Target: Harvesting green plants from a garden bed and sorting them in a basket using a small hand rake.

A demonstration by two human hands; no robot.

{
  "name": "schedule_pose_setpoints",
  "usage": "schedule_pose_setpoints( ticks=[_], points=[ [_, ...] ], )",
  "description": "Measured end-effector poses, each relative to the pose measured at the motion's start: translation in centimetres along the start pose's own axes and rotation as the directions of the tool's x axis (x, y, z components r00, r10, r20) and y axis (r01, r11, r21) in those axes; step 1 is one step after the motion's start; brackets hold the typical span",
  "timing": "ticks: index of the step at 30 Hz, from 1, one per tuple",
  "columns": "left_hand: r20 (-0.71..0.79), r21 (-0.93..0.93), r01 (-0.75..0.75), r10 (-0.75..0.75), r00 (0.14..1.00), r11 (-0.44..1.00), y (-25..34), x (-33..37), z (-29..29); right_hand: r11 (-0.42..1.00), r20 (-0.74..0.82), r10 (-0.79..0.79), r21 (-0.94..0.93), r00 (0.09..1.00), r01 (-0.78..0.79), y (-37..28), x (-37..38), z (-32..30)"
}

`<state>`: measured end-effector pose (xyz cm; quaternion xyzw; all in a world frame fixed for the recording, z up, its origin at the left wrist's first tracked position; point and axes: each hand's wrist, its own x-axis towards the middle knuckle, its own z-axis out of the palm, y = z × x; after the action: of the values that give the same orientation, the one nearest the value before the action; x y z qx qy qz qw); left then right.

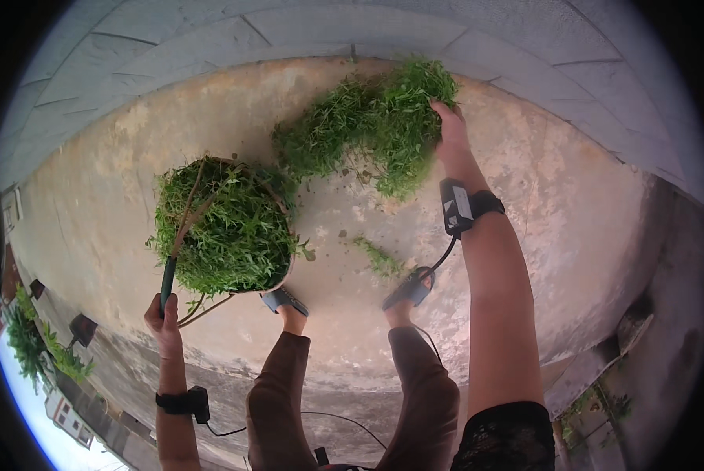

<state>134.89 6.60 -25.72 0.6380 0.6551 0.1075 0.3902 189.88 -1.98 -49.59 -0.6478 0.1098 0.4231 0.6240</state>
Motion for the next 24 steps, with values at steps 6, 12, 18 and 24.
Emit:
schedule_pose_setpoints(
  ticks=[6, 12, 18, 24],
  points=[
    [-0.034, 0.054, 0.001, 0.001, 0.999, 0.999, -0.8, 0.3, 0.2, 0.873, -0.231, -0.313, -0.451, 0.921, 0.184, -0.2, 0.9, -1.9],
    [-0.013, 0.024, 0.036, -0.036, 0.999, 0.999, -1.0, 0.3, -0.1, 0.918, -0.302, -0.287, -0.358, 0.909, 0.171, -0.2, 1.8, -3.2],
    [0.011, -0.037, 0.018, -0.018, 1.0, 0.999, -1.2, 0.8, 0.7, 0.303, -0.152, -0.66, -0.95, 0.736, 0.075, -0.9, 5.4, -10.4],
    [0.0, -0.049, 0.042, -0.042, 0.999, 0.998, -1.6, 0.5, 0.7, 0.373, -0.077, -0.588, -0.909, 0.805, 0.185, -1.4, 5.3, -12.5]
  ],
)
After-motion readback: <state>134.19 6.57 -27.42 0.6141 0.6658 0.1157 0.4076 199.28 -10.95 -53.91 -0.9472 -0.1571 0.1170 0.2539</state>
